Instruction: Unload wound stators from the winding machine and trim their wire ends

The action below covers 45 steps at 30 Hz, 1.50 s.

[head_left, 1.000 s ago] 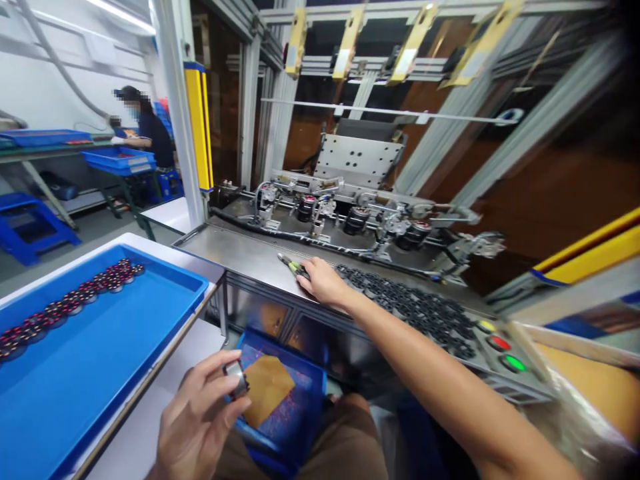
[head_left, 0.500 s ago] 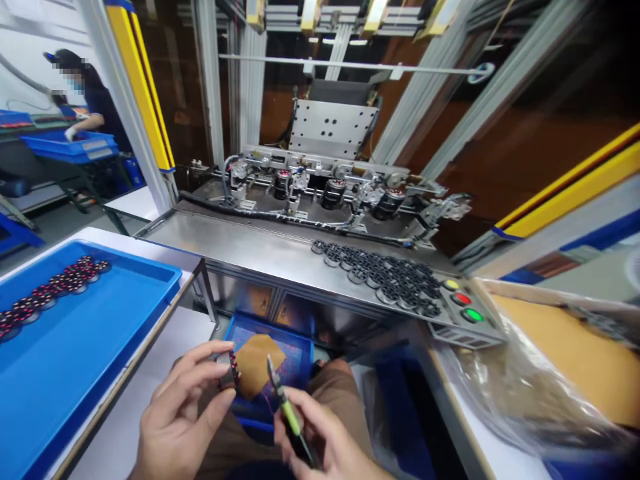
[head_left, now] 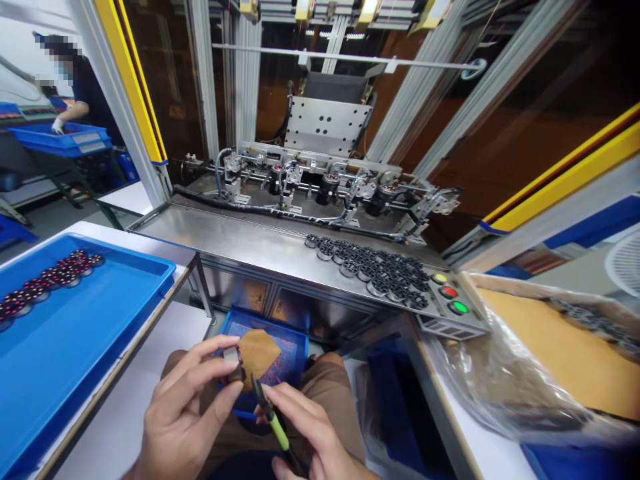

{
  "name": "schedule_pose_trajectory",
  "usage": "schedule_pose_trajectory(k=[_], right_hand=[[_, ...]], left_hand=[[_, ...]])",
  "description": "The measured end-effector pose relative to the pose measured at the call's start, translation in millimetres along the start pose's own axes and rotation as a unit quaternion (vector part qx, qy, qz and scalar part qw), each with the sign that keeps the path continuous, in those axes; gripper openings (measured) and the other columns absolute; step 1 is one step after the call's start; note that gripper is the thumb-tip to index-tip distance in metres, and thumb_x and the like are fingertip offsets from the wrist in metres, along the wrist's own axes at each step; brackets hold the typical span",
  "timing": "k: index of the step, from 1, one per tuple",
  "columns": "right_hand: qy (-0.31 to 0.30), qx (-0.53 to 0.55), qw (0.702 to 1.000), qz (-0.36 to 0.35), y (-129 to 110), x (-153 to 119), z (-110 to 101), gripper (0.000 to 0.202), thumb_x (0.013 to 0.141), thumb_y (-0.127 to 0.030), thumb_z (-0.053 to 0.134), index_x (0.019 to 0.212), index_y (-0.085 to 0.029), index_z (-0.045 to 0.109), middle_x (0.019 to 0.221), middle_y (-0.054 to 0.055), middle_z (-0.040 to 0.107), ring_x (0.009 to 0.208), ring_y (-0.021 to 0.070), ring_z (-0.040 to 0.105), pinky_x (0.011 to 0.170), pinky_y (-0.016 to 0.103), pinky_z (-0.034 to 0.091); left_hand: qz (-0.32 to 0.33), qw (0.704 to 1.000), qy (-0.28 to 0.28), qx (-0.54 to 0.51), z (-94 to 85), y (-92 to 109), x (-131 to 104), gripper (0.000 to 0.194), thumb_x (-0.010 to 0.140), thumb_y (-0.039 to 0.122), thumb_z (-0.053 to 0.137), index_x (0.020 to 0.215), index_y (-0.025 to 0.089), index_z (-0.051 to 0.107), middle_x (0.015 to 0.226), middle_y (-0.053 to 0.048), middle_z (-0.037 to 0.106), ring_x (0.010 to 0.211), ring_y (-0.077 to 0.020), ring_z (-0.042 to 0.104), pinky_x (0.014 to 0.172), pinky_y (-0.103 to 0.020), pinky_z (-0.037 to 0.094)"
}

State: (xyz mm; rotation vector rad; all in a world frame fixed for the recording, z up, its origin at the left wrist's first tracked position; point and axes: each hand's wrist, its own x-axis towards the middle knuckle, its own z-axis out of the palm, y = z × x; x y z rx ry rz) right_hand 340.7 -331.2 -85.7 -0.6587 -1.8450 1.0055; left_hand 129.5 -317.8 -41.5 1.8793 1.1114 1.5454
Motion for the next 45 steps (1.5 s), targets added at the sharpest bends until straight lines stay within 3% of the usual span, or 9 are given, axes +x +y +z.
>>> schedule_pose_trajectory(k=[12, 20, 24, 31, 35, 39, 45], right_hand=[[0.043, -0.075, 0.996, -0.033, 1.5, 3.3, 4.6, 0.08, 0.071, -0.005, 0.054, 0.147, -0.028, 0.044, 0.082, 0.005, 0.066, 0.068, 0.0196, 0.063, 0.06, 0.028, 0.054], [0.011, -0.01, 0.999, -0.042, -2.4, 14.0, -3.4, 0.08, 0.068, -0.009, 0.055, 0.146, -0.021, 0.045, 0.104, 0.012, 0.065, 0.09, 0.0222, 0.065, 0.078, 0.034, 0.058], [0.01, -0.01, 0.999, -0.052, -1.2, 15.0, -3.4, 0.079, 0.069, -0.011, 0.055, 0.147, -0.023, 0.045, 0.106, 0.012, 0.066, 0.09, 0.0222, 0.065, 0.077, 0.034, 0.057], [0.035, -0.081, 0.995, -0.038, 0.6, 5.5, -2.6, 0.072, 0.075, -0.012, 0.055, 0.145, -0.028, 0.047, 0.075, 0.003, 0.063, 0.062, 0.0186, 0.059, 0.056, 0.027, 0.05], [0.032, -0.076, 0.996, -0.015, -1.0, 5.9, -3.9, 0.075, 0.074, -0.01, 0.055, 0.146, -0.027, 0.046, 0.09, 0.007, 0.067, 0.078, 0.0216, 0.065, 0.067, 0.031, 0.056], [0.004, -0.027, 0.999, -0.047, 1.5, 10.7, -3.1, 0.079, 0.071, -0.013, 0.057, 0.148, -0.02, 0.043, 0.108, 0.014, 0.064, 0.096, 0.0251, 0.065, 0.082, 0.037, 0.057], [0.0, -0.013, 0.999, -0.046, 1.0, 17.2, -1.0, 0.077, 0.073, -0.016, 0.058, 0.148, -0.018, 0.043, 0.108, 0.015, 0.064, 0.094, 0.0249, 0.065, 0.081, 0.037, 0.056]], left_hand=[[-0.006, 1.0, -0.007, -0.016, -0.4, 1.2, -1.0, 0.033, 0.084, 0.002, 0.064, 0.109, 0.023, 0.068, 0.121, -0.009, 0.069, 0.109, -0.0202, 0.069, 0.088, -0.028, 0.06], [0.036, 0.998, -0.037, -0.024, -1.5, -0.1, 1.2, 0.036, 0.083, -0.002, 0.062, 0.109, 0.023, 0.066, 0.122, -0.009, 0.068, 0.11, -0.0207, 0.069, 0.089, -0.03, 0.061], [0.046, 0.997, -0.055, -0.018, -4.0, -1.1, 0.7, 0.039, 0.083, -0.002, 0.062, 0.112, 0.023, 0.065, 0.124, -0.011, 0.067, 0.113, -0.0232, 0.067, 0.091, -0.034, 0.06], [0.061, 0.996, -0.059, -0.002, -4.5, -3.7, -1.1, 0.042, 0.081, -0.003, 0.063, 0.115, 0.022, 0.065, 0.125, -0.011, 0.068, 0.113, -0.0231, 0.068, 0.094, -0.033, 0.059], [0.047, 0.999, -0.017, -0.003, -4.4, -7.3, -6.6, 0.049, 0.081, 0.002, 0.067, 0.125, 0.021, 0.062, 0.121, -0.009, 0.069, 0.113, -0.0217, 0.067, 0.096, -0.03, 0.059], [0.053, 0.998, -0.02, 0.026, -6.8, -7.9, -8.2, 0.044, 0.079, 0.004, 0.07, 0.12, 0.02, 0.065, 0.119, -0.009, 0.07, 0.108, -0.0199, 0.07, 0.093, -0.025, 0.059], [0.078, 0.995, -0.028, 0.049, -9.6, -5.9, -4.6, 0.042, 0.078, 0.007, 0.073, 0.118, 0.019, 0.066, 0.112, -0.01, 0.074, 0.105, -0.0222, 0.072, 0.09, -0.027, 0.06]])
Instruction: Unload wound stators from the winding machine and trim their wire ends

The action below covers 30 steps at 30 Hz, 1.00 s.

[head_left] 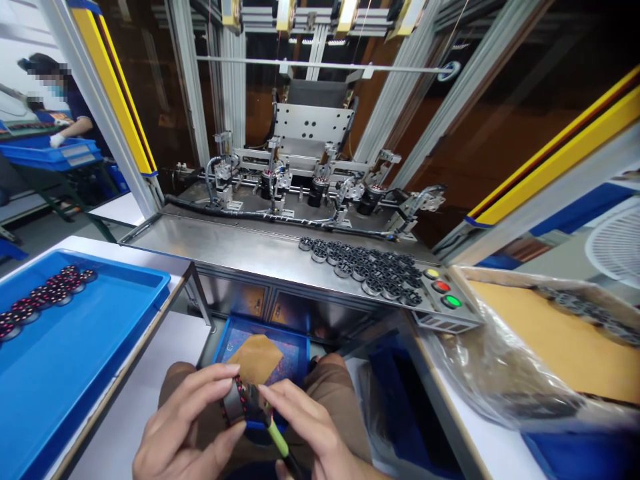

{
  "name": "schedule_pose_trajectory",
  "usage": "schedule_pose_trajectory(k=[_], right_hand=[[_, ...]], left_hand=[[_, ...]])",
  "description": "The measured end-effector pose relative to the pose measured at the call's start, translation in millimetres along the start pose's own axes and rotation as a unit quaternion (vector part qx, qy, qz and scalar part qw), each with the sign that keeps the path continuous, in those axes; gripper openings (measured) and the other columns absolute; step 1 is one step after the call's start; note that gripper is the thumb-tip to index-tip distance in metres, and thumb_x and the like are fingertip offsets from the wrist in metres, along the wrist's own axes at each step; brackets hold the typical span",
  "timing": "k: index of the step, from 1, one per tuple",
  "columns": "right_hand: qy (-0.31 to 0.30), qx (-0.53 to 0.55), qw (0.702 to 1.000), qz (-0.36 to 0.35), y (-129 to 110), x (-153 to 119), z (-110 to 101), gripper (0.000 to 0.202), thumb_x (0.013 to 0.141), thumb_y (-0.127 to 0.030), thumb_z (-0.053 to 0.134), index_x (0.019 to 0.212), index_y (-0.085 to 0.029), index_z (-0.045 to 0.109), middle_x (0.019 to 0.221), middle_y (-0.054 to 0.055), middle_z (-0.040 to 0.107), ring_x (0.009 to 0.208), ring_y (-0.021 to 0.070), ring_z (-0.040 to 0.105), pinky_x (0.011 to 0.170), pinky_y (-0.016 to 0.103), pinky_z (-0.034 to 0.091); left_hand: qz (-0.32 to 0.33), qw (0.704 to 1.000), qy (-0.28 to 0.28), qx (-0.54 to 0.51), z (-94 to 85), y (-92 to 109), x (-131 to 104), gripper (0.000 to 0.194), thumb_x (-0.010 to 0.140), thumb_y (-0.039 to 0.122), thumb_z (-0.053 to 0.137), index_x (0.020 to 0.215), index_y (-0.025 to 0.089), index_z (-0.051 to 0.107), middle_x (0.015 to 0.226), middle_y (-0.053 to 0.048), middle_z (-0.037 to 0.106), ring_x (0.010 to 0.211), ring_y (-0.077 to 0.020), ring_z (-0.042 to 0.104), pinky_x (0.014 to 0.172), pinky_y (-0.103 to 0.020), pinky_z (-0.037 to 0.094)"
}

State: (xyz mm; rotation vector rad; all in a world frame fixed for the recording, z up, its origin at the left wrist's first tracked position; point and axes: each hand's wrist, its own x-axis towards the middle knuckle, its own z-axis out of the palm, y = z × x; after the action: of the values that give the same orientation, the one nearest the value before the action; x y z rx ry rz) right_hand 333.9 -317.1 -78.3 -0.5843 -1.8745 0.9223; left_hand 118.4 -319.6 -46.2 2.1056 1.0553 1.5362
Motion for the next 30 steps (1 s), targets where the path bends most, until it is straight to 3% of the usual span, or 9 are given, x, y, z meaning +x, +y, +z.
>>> schedule_pose_trajectory(k=[5, 13, 15, 19, 22, 25, 30], right_hand=[[-0.001, -0.011, 1.0, 0.005, -1.5, 2.8, 1.0, 0.074, 0.073, -0.016, 0.058, 0.146, -0.018, 0.045, 0.107, 0.014, 0.066, 0.092, 0.0238, 0.065, 0.079, 0.036, 0.057], [0.048, -0.06, 0.997, -0.018, 1.9, -2.2, 7.8, 0.074, 0.072, -0.01, 0.053, 0.145, -0.022, 0.047, 0.077, 0.005, 0.063, 0.062, 0.017, 0.058, 0.053, 0.025, 0.049], [0.058, -0.078, 0.995, 0.02, 0.6, -2.8, 6.3, 0.074, 0.071, -0.007, 0.053, 0.143, -0.022, 0.05, 0.078, 0.005, 0.066, 0.065, 0.018, 0.062, 0.059, 0.027, 0.054], [0.059, -0.097, 0.985, 0.129, -5.2, -1.2, -5.0, 0.069, 0.07, -0.007, 0.057, 0.138, -0.021, 0.057, 0.098, 0.009, 0.073, 0.09, 0.0232, 0.071, 0.094, 0.037, 0.056], [0.04, -0.085, 0.983, 0.155, -10.6, -3.7, -16.0, 0.071, 0.068, -0.008, 0.059, 0.138, -0.022, 0.058, 0.096, 0.008, 0.074, 0.094, 0.0245, 0.07, 0.1, 0.041, 0.053], [0.017, -0.034, 0.983, 0.182, -16.6, -12.0, -24.4, 0.067, 0.071, -0.01, 0.059, 0.138, -0.02, 0.058, 0.098, 0.011, 0.072, 0.085, 0.022, 0.07, 0.09, 0.039, 0.057], [-0.027, 0.133, 0.962, 0.238, -27.8, -24.7, -29.4, 0.063, 0.084, -0.043, 0.066, 0.141, -0.021, 0.055, 0.097, 0.013, 0.067, 0.071, 0.0175, 0.063, 0.065, 0.03, 0.055]], left_hand=[[0.011, 1.0, -0.016, 0.017, -2.1, 1.2, 1.0, 0.04, 0.079, 0.009, 0.072, 0.118, 0.018, 0.065, 0.111, -0.01, 0.074, 0.104, -0.0209, 0.072, 0.091, -0.025, 0.059], [-0.001, 1.0, -0.021, 0.004, 0.8, 0.9, 2.6, 0.04, 0.08, 0.006, 0.071, 0.118, 0.018, 0.064, 0.114, -0.01, 0.07, 0.105, -0.0194, 0.07, 0.093, -0.025, 0.058], [-0.007, 1.0, -0.018, -0.012, 1.0, 0.5, 4.0, 0.038, 0.081, 0.007, 0.07, 0.116, 0.018, 0.065, 0.116, -0.01, 0.067, 0.106, -0.0195, 0.069, 0.093, -0.025, 0.059], [-0.005, 0.996, -0.053, -0.067, -1.7, -4.7, 1.7, 0.033, 0.084, 0.006, 0.067, 0.114, 0.02, 0.064, 0.13, -0.011, 0.057, 0.111, -0.022, 0.066, 0.093, -0.03, 0.06], [0.008, 0.997, -0.053, -0.046, -3.9, -10.4, -3.5, 0.049, 0.08, -0.002, 0.066, 0.124, 0.021, 0.059, 0.132, -0.012, 0.054, 0.114, -0.0233, 0.065, 0.095, -0.033, 0.06], [0.002, 0.999, -0.037, 0.032, -5.3, -13.1, -5.6, 0.061, 0.08, -0.001, 0.067, 0.137, 0.018, 0.051, 0.127, -0.012, 0.058, 0.112, -0.0219, 0.066, 0.096, -0.031, 0.058], [0.07, 0.984, -0.072, 0.15, -7.3, -10.8, 3.4, 0.039, 0.084, 0.006, 0.066, 0.121, 0.018, 0.061, 0.12, -0.009, 0.062, 0.11, -0.0172, 0.066, 0.098, -0.024, 0.055]])
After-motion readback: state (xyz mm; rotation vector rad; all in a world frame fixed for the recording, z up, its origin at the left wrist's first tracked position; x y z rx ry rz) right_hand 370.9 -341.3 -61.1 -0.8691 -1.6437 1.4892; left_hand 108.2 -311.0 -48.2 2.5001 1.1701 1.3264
